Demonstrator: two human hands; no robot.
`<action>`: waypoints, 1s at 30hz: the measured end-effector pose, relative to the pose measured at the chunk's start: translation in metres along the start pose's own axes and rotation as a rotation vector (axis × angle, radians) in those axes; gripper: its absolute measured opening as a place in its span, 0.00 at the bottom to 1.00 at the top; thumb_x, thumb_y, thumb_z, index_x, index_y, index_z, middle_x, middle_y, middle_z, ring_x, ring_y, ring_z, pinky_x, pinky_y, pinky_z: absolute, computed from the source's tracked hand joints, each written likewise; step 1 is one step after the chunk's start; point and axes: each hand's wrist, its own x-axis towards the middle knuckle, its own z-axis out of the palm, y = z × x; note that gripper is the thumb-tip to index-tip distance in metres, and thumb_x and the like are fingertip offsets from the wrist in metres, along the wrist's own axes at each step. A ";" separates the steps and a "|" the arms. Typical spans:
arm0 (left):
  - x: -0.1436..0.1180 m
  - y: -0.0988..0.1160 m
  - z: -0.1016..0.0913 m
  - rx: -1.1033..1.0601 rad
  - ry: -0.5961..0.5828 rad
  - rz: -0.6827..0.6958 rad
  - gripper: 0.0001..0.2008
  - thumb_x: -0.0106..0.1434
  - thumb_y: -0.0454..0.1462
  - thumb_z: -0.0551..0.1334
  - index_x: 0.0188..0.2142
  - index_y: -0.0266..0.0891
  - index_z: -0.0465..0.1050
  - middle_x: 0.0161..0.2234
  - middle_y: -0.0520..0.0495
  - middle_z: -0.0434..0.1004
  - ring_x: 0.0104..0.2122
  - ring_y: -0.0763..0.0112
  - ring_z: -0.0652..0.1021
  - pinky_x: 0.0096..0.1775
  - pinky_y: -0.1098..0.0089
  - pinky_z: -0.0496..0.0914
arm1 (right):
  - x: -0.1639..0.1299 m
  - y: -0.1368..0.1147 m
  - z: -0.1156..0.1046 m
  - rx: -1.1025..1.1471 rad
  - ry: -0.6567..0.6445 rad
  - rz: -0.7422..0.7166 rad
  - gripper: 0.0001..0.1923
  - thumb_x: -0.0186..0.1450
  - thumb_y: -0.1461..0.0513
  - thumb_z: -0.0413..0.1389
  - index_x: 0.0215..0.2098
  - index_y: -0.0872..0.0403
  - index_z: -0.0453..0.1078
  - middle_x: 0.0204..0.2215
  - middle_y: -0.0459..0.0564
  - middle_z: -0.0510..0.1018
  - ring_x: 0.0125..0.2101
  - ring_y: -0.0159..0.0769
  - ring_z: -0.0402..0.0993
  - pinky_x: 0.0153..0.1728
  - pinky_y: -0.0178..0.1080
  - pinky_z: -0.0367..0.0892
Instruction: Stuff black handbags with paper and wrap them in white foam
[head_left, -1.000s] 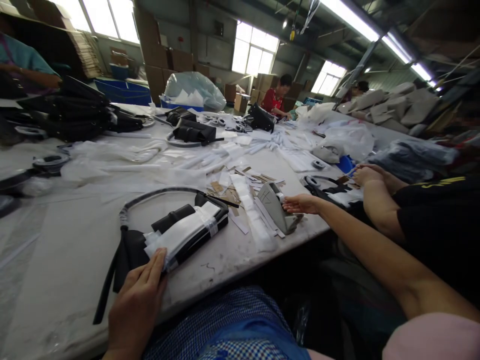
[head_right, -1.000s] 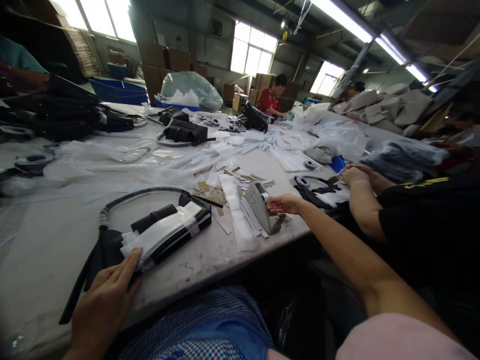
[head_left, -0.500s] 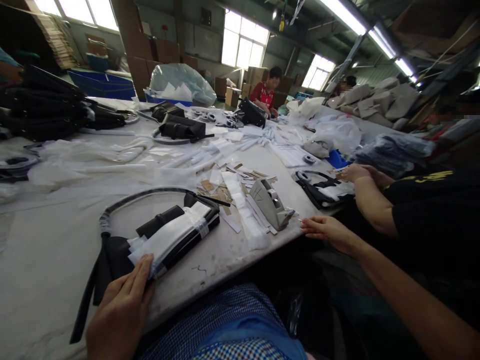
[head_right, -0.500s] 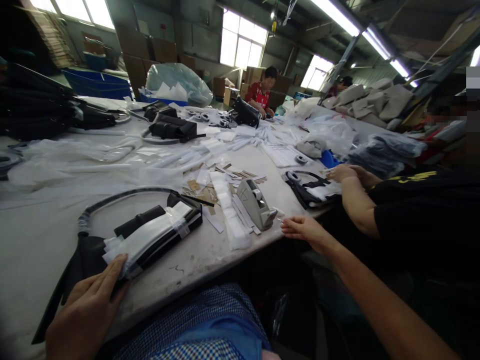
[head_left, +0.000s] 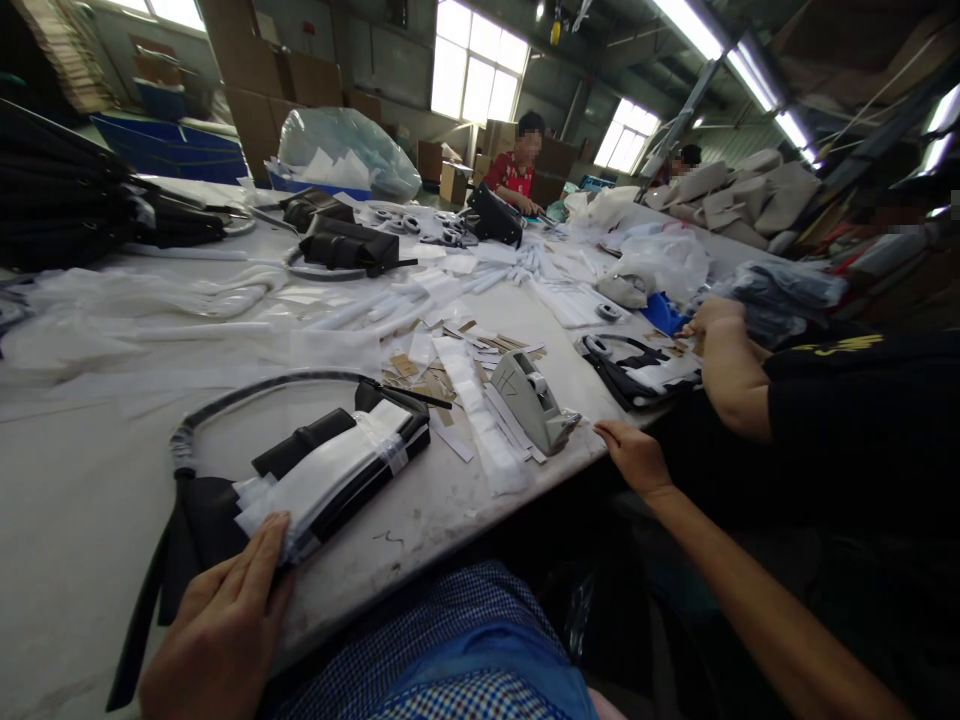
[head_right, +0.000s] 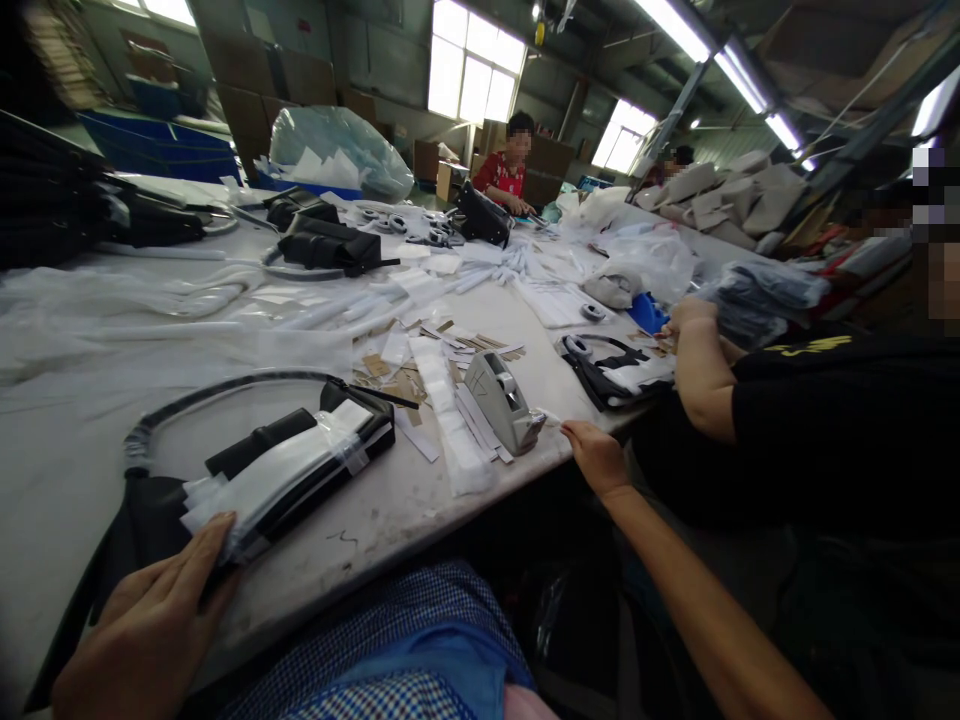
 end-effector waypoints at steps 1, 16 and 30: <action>0.000 0.000 0.001 -0.010 0.005 0.001 0.31 0.70 0.40 0.49 0.71 0.47 0.43 0.55 0.43 0.75 0.48 0.52 0.74 0.48 0.54 0.69 | -0.001 -0.005 -0.007 -0.059 -0.002 -0.079 0.08 0.64 0.57 0.57 0.38 0.50 0.78 0.46 0.57 0.81 0.51 0.52 0.74 0.60 0.54 0.60; 0.004 0.015 -0.006 -0.041 0.012 -0.261 0.35 0.63 0.30 0.62 0.67 0.42 0.55 0.42 0.46 0.77 0.41 0.66 0.76 0.45 0.69 0.73 | 0.011 -0.287 0.112 0.089 -0.912 -1.247 0.11 0.70 0.54 0.54 0.41 0.47 0.78 0.33 0.50 0.81 0.34 0.36 0.77 0.39 0.36 0.69; 0.004 0.018 -0.002 -0.154 0.046 -0.294 0.30 0.64 0.26 0.59 0.65 0.36 0.58 0.52 0.45 0.77 0.48 0.65 0.75 0.52 0.65 0.74 | -0.002 -0.432 0.271 -0.326 -1.411 -1.654 0.02 0.59 0.62 0.64 0.31 0.51 0.79 0.26 0.42 0.80 0.25 0.30 0.69 0.27 0.33 0.56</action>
